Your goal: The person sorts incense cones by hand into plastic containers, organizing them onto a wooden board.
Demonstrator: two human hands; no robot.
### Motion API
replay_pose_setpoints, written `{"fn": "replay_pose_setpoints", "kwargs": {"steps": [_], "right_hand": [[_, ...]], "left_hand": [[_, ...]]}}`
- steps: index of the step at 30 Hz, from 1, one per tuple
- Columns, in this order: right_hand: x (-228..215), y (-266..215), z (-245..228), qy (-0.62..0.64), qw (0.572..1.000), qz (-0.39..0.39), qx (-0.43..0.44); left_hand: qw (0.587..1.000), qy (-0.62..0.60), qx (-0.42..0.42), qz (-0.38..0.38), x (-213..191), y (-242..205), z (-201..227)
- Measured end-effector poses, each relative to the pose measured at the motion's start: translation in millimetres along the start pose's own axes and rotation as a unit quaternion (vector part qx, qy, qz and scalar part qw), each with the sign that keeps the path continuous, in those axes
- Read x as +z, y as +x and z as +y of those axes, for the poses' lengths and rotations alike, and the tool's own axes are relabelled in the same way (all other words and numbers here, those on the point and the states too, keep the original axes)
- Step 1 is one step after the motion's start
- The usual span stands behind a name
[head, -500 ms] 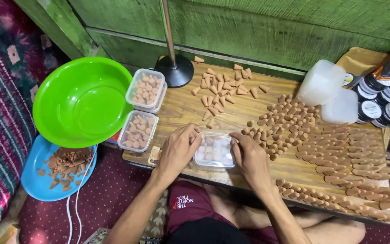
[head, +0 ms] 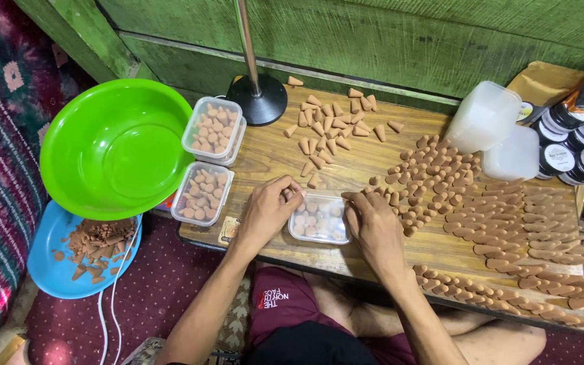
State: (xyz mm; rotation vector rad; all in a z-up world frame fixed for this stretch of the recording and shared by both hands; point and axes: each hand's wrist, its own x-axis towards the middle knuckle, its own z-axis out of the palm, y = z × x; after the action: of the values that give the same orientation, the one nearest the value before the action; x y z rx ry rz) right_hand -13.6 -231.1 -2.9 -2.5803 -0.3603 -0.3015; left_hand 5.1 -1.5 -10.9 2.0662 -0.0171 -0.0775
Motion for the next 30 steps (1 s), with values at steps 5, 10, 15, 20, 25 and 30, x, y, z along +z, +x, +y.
{"fn": "replay_pose_setpoints", "kwargs": {"steps": [5,10,15,20,25,30], "right_hand": [[9,6,0,-0.046,0.997,0.016,-0.057],[13,5,-3,-0.048,0.996,0.024,-0.076],[20,4,4,-0.089,0.989,0.036,-0.116],[23,6,6,-0.095,0.985,0.033,-0.137],[26,4,7,-0.089,0.987,0.017,-0.134],[17,5,1,-0.094,0.989,-0.007,-0.113]], "left_hand": [[0.999,0.041,-0.005,-0.013,4,8,13],[0.999,0.03,-0.011,-0.03,7,8,18],[0.999,0.022,-0.029,-0.034,13,11,12],[0.997,0.035,-0.031,-0.056,12,15,15],[0.997,0.032,-0.011,-0.074,17,15,14],[0.995,0.051,0.012,-0.086,16,16,17]]}}
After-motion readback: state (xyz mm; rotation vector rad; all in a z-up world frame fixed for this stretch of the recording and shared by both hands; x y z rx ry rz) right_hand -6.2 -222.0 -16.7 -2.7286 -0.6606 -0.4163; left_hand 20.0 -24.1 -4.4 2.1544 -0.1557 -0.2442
